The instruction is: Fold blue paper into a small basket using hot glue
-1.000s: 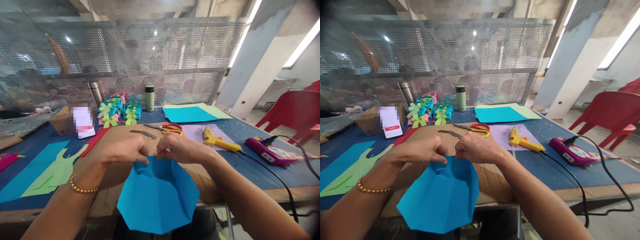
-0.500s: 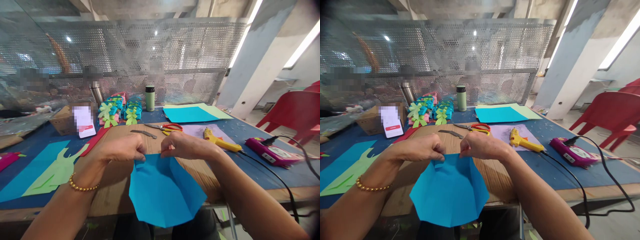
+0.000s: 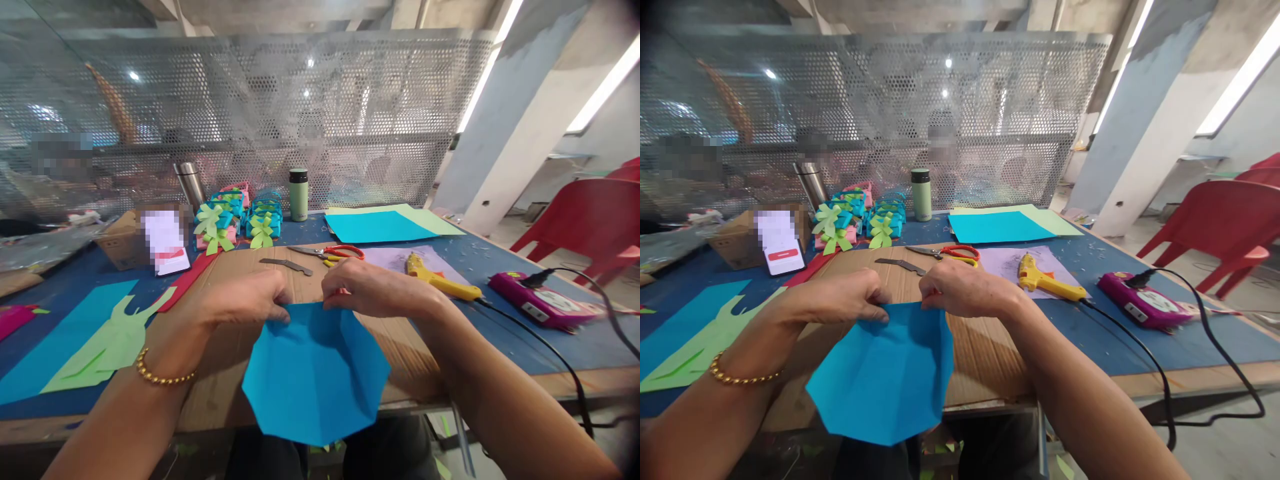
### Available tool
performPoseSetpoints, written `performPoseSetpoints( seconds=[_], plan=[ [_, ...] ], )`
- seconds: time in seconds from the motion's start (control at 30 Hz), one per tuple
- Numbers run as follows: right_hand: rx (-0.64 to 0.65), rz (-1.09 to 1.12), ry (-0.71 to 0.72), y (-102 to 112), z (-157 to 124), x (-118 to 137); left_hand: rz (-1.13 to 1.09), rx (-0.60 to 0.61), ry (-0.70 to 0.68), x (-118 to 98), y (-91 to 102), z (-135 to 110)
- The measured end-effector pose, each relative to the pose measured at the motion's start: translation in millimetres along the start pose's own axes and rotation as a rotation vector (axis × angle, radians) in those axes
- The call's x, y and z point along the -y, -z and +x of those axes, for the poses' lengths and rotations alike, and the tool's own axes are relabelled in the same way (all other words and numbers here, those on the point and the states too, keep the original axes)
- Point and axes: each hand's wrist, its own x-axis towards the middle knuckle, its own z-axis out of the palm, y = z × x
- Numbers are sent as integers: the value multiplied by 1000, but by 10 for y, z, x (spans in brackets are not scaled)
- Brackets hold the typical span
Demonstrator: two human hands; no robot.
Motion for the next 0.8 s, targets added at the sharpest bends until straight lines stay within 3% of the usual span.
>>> performPoseSetpoints(
  seconds=[0.3, 0.63, 0.7, 0.8],
  plan=[
    [12, 6, -2, -9, 15, 4, 32, -1, -63, 32, 11, 15],
    [-38, 121, 26, -98, 78, 123, -112, -31, -205, -62, -148, 91],
    [-139, 218, -34, -79, 86, 69, -184, -64, -235, -9, -121, 104],
    [-449, 314, -162, -43, 93, -86, -343, -242, -165, 136, -64, 160]
  ],
)
